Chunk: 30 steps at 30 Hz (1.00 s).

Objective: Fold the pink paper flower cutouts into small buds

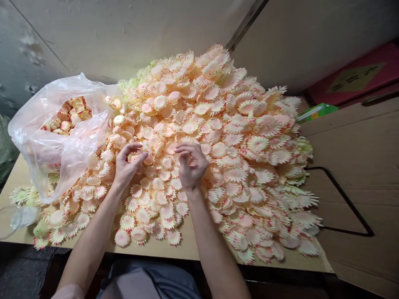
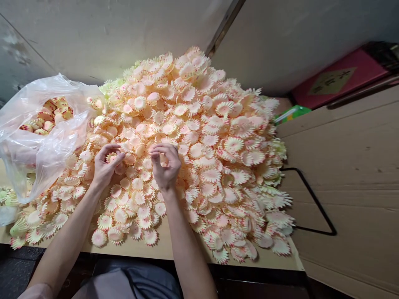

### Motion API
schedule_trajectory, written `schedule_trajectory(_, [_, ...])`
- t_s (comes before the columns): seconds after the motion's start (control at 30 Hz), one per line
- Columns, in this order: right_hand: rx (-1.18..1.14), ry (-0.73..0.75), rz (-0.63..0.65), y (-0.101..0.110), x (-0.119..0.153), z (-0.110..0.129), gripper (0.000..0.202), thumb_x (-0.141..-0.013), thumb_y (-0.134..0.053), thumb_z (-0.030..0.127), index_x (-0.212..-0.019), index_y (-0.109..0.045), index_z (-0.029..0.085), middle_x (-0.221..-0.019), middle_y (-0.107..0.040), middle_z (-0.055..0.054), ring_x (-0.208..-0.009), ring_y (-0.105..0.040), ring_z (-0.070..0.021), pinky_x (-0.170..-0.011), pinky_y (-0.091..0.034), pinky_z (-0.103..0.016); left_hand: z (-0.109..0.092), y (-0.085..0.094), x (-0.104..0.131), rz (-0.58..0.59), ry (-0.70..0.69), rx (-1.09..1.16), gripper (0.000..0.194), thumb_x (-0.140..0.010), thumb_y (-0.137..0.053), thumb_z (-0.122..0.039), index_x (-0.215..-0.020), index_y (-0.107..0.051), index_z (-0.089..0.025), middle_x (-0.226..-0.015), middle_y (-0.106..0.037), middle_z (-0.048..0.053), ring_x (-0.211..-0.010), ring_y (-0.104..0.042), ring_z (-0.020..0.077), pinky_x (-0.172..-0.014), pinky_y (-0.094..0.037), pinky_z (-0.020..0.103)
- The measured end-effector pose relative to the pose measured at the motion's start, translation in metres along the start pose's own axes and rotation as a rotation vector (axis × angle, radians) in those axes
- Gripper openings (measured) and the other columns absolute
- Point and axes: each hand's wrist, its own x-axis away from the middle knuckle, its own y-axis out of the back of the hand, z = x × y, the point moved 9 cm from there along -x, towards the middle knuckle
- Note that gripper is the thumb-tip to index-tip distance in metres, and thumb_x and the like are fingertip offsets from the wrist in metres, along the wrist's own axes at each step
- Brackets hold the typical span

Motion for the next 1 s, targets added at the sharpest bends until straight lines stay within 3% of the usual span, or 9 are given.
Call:
schedule_trajectory(0.1, [0.029, 0.114, 0.121, -0.013, 0.005, 0.014, 0.042, -0.082, -0.059, 0.062, -0.076, -0.068, 0.022, -0.093, -0.064, -0.010, -0.097, -0.058, -0.0255, -0.088, -0.047, -0.045, -0.003, -0.006, 0.000, 0.051, -0.014, 0.014, 0.042, -0.067, -0.080, -0.044, -0.083, -0.051, -0.020, -0.078, -0.057, -0.002, -0.073, -0.056, 0.0114, -0.071, -0.046, 0.023])
schedule_trajectory(0.17, [0.001, 0.117, 0.246, -0.029, 0.012, 0.017, 0.033, -0.074, -0.073, 0.053, -0.082, -0.068, 0.022, -0.087, -0.066, -0.007, -0.087, -0.059, -0.0229, -0.083, -0.050, -0.042, -0.003, -0.011, 0.001, 0.119, -0.022, 0.018, 0.044, -0.068, -0.077, -0.052, -0.079, -0.050, -0.019, -0.076, -0.056, -0.001, -0.071, -0.055, 0.0117, -0.069, -0.045, 0.024])
schedule_trajectory(0.27, [-0.074, 0.013, 0.387, -0.050, 0.023, 0.010, 0.034, -0.070, -0.080, 0.040, -0.094, -0.068, 0.020, -0.081, -0.068, -0.004, -0.074, -0.061, -0.0176, -0.072, -0.053, -0.035, -0.006, -0.016, 0.002, 0.194, -0.089, -0.028, 0.051, -0.072, -0.063, -0.068, -0.081, -0.058, -0.018, -0.080, -0.061, 0.004, -0.076, -0.057, 0.0155, -0.074, -0.047, 0.028])
schedule_trajectory(0.37, [-0.177, -0.147, 0.368, -0.054, 0.026, -0.006, 0.035, -0.071, -0.080, 0.035, -0.100, -0.068, 0.019, -0.085, -0.070, -0.004, -0.074, -0.064, -0.0154, -0.071, -0.055, -0.032, -0.013, -0.018, 0.003, 0.228, -0.164, -0.048, 0.053, -0.080, -0.052, -0.068, -0.087, -0.066, -0.017, -0.088, -0.067, 0.009, -0.085, -0.061, 0.0189, -0.082, -0.048, 0.033])
schedule_trajectory(0.47, [-0.234, -0.200, 0.333, -0.051, 0.025, -0.013, 0.024, -0.073, -0.078, 0.032, -0.092, -0.069, 0.019, -0.084, -0.070, -0.003, -0.074, -0.064, -0.0150, -0.073, -0.057, -0.032, -0.016, -0.020, 0.004, 0.227, -0.154, -0.050, 0.036, -0.085, -0.060, -0.051, -0.096, -0.070, -0.019, -0.095, -0.070, 0.008, -0.089, -0.064, 0.0176, -0.084, -0.050, 0.031])
schedule_trajectory(0.63, [-0.248, -0.221, 0.392, -0.053, 0.025, -0.011, 0.019, -0.078, -0.073, 0.031, -0.091, -0.065, 0.020, -0.091, -0.069, -0.004, -0.083, -0.067, -0.0161, -0.079, -0.057, -0.033, -0.011, -0.015, 0.003, 0.140, -0.068, -0.016, 0.026, -0.076, -0.074, -0.039, -0.090, -0.069, -0.018, -0.087, -0.071, 0.004, -0.077, -0.067, 0.0150, -0.072, -0.055, 0.026])
schedule_trajectory(0.77, [-0.171, -0.222, 0.338, -0.047, 0.023, -0.012, 0.029, -0.074, -0.077, 0.032, -0.094, -0.059, 0.021, -0.087, -0.064, -0.001, -0.077, -0.064, -0.0138, -0.071, -0.055, -0.027, 0.000, -0.008, 0.002, 0.081, 0.028, 0.088, 0.030, -0.072, -0.077, -0.039, -0.087, -0.066, -0.016, -0.082, -0.067, 0.002, -0.056, -0.063, 0.0109, -0.053, -0.054, 0.023])
schedule_trajectory(0.9, [-0.168, -0.243, 0.319, -0.044, 0.023, -0.017, 0.033, -0.078, -0.073, 0.034, -0.100, -0.053, 0.022, -0.077, -0.053, 0.003, -0.065, -0.055, -0.0102, -0.057, -0.048, -0.021, 0.006, -0.018, 0.005, 0.187, 0.095, 0.135, 0.030, -0.071, -0.078, -0.040, -0.088, -0.068, -0.016, -0.084, -0.068, 0.003, -0.056, -0.063, 0.0115, -0.051, -0.055, 0.024])
schedule_trajectory(1.0, [-0.163, -0.235, 0.378, -0.050, 0.026, -0.018, 0.031, -0.081, -0.070, 0.035, -0.103, -0.051, 0.022, -0.076, -0.051, 0.003, -0.063, -0.052, -0.0094, -0.053, -0.043, -0.020, 0.000, -0.024, 0.006, 0.246, 0.061, 0.088, 0.032, -0.068, -0.080, -0.039, -0.090, -0.071, -0.017, -0.082, -0.069, 0.004, -0.063, -0.065, 0.0143, -0.055, -0.056, 0.026])
